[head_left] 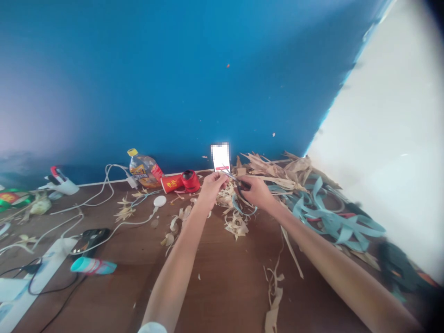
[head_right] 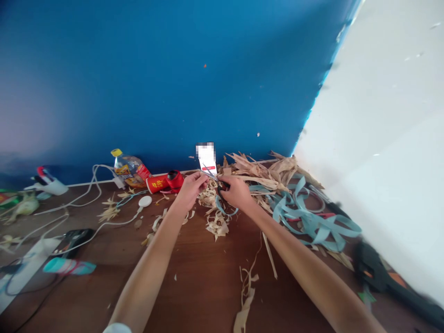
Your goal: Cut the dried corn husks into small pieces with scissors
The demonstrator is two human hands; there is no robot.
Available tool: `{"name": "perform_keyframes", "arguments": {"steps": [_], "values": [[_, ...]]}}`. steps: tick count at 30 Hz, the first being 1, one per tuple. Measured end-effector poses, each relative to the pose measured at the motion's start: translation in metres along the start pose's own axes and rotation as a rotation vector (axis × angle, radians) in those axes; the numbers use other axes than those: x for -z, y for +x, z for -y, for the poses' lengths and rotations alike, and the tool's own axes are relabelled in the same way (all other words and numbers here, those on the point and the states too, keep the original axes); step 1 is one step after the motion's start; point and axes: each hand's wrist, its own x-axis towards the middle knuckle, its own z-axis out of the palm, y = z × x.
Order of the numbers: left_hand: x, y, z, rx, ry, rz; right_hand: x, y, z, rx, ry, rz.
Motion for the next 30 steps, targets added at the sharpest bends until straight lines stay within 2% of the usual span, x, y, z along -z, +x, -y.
{"name": "perform_keyframes", "arguments": {"steps": [11,20,30], "values": [[0.005,-0.002,-0.008,0.014,0.147,0.068,0.001,0.000,-0.006,0.053,-0.009,0.026],[0.007,-0.003,-0.010,0.017,0.128,0.140,0.002,0.000,-0.005,0.084,0.014,0.048],[0.006,-0.002,-0.011,0.021,0.089,0.033,0.005,0.001,-0.001,0.034,0.019,0.032]]}}
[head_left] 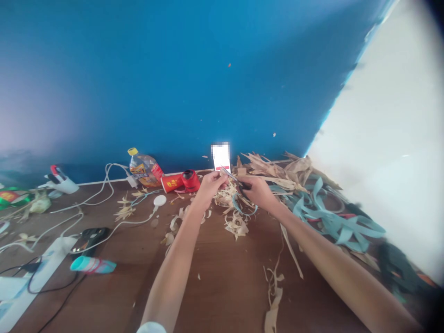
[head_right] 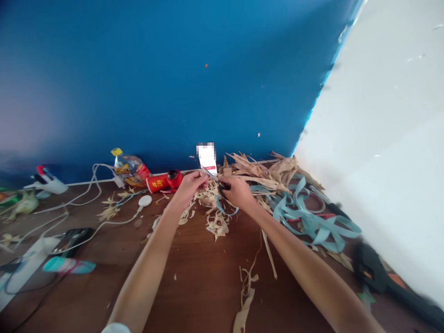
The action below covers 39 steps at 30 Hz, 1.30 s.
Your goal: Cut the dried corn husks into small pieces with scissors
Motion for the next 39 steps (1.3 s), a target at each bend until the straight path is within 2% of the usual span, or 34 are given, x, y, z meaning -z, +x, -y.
{"name": "perform_keyframes", "arguments": {"steps": [16,23,31,39], "values": [[-0.003,-0.002,-0.002,0.047,0.007,0.078,-0.004,0.001,-0.004,0.026,0.115,0.005],[-0.002,-0.002,0.001,-0.025,0.012,0.044,-0.004,0.001,-0.003,0.001,0.149,-0.019],[-0.003,0.000,0.005,-0.054,0.084,0.110,-0.005,0.003,-0.006,0.010,0.131,-0.006],[0.001,0.003,0.010,-0.114,0.170,0.093,-0.004,0.002,-0.006,0.029,0.113,-0.017]]}}
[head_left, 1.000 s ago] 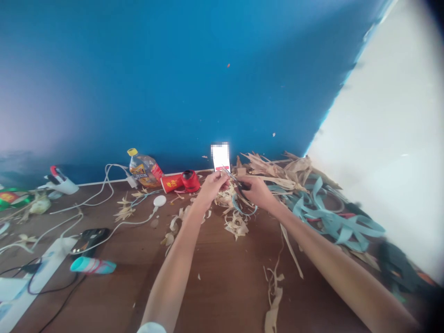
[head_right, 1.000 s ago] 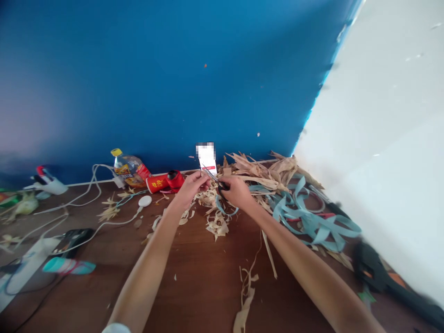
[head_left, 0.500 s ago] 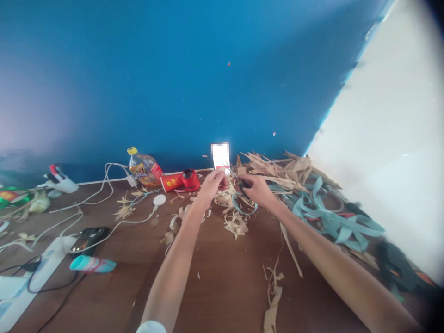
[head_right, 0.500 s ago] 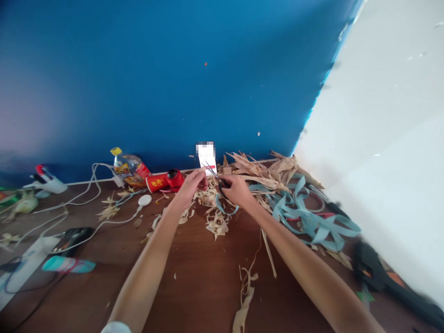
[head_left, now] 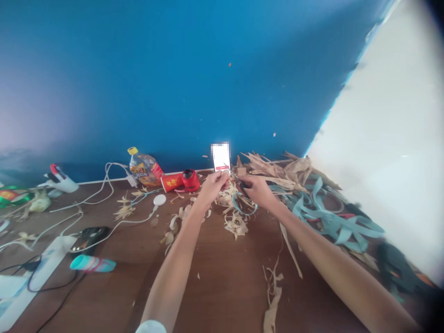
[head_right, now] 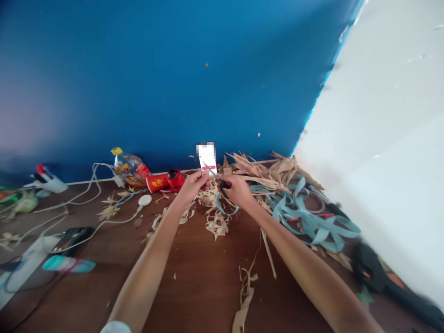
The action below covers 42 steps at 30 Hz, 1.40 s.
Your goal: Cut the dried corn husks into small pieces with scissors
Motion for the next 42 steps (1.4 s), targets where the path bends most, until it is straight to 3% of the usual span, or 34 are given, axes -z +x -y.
{"name": "perform_keyframes", "arguments": {"steps": [21,27,31,34,42], "values": [[0.002,-0.002,-0.004,0.085,-0.073,-0.034,0.003,0.000,0.001,-0.023,-0.103,0.013],[0.003,0.002,0.009,0.128,-0.110,-0.093,0.000,-0.002,0.000,-0.278,-0.036,0.073],[-0.009,0.005,0.026,0.187,-0.153,-0.214,0.002,0.000,-0.006,-0.261,-0.126,-0.061],[-0.023,0.003,0.037,0.195,-0.137,-0.221,0.003,0.000,-0.010,-0.260,-0.166,-0.174],[-0.043,-0.029,0.045,-0.064,0.110,-0.354,-0.010,-0.019,-0.002,-0.264,0.022,-0.266]]}}
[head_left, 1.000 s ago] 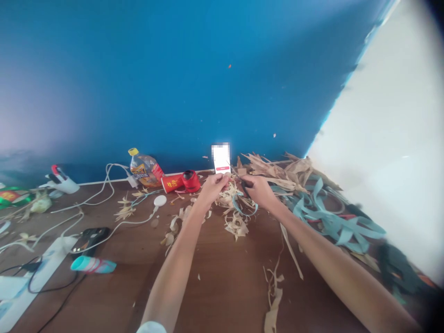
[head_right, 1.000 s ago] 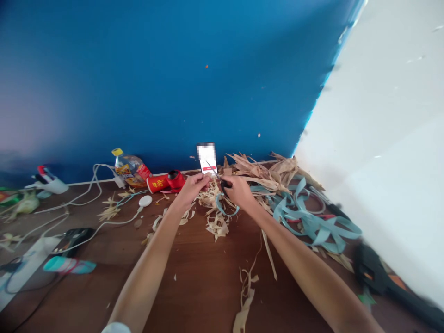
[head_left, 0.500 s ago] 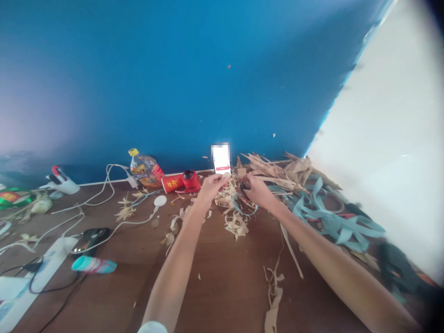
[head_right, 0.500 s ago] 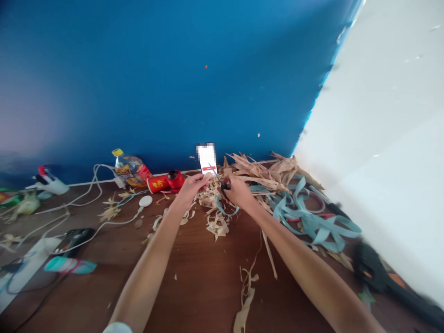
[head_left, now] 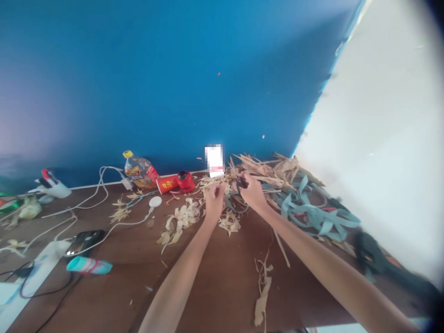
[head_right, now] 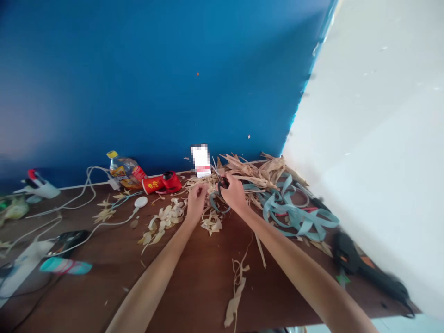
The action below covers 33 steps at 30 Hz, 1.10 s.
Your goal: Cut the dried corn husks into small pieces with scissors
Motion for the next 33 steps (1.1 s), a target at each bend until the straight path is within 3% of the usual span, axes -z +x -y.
{"name": "perform_keyframes", "arguments": {"steps": [7,15,26,33], "values": [[-0.005,-0.020,-0.004,-0.008,-0.010,-0.159,-0.022,-0.022,0.004,0.021,0.170,0.179],[-0.006,-0.013,0.010,0.072,-0.103,-0.163,-0.042,-0.026,-0.010,0.029,0.147,0.054],[-0.009,-0.008,0.014,0.188,-0.322,-0.197,-0.026,-0.014,-0.022,0.134,-0.088,0.177],[-0.008,-0.008,0.015,0.150,-0.274,-0.144,-0.020,-0.002,-0.034,0.141,-0.097,0.168]]}}
